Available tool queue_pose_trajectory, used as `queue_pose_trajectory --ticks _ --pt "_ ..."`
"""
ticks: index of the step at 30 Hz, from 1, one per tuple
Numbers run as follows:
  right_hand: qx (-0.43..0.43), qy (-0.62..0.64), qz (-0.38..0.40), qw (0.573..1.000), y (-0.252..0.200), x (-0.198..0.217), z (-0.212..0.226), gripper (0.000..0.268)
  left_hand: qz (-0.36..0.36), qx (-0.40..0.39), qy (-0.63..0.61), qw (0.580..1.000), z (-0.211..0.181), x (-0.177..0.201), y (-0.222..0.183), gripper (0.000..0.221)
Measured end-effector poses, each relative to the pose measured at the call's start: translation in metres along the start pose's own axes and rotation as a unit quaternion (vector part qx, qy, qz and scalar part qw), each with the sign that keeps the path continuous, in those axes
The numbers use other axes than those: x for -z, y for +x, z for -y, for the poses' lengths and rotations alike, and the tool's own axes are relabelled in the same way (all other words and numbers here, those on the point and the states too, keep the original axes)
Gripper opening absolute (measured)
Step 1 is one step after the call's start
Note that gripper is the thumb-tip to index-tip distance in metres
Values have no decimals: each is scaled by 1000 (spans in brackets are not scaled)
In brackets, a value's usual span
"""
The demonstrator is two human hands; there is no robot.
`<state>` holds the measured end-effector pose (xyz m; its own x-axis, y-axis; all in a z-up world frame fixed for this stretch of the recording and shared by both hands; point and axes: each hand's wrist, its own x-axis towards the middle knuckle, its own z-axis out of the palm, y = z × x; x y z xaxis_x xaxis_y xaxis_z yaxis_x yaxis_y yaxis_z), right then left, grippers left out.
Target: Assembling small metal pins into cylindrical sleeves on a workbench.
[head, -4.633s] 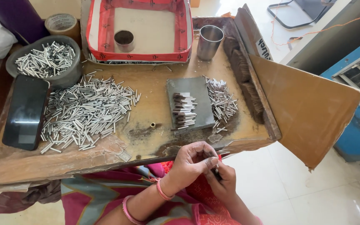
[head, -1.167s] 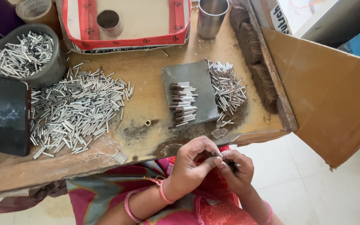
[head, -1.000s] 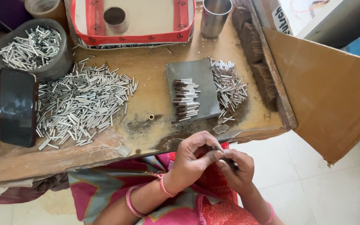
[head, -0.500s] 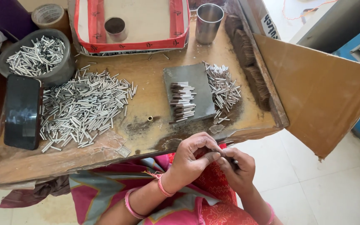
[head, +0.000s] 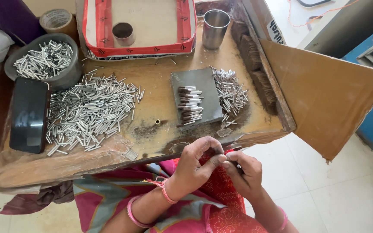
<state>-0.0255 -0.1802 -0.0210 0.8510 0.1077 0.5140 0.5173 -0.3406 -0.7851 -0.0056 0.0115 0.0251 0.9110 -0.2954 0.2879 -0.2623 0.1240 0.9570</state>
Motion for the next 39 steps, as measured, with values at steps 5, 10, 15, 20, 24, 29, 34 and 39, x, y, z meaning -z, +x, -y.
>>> queue_pose_trajectory --ticks 5,10,15,20,24,29,34,39 --pt "75 -13 16 997 43 14 5 6 -34 -108 164 980 -11 12 5 14" --pt "45 -330 60 941 83 26 7 25 -162 -206 462 847 -16 33 26 18" --pt "56 -318 79 943 79 24 -5 21 -173 -175 515 821 -10 44 45 21" --pt "26 -237 24 971 78 19 -3 22 -183 -190 465 845 -13 35 49 20" --pt "-26 -145 -36 988 77 7 8 13 -164 -164 238 943 -14 10 48 22" --pt "33 -88 -70 993 76 -4 16 15 -99 -15 -16 995 16 1 50 16" --pt "109 -64 15 992 78 -4 35 29 -113 4 -200 973 20 11 51 4" --pt "87 -62 56 993 61 0 22 47 -98 -11 -244 965 11 10 41 5"
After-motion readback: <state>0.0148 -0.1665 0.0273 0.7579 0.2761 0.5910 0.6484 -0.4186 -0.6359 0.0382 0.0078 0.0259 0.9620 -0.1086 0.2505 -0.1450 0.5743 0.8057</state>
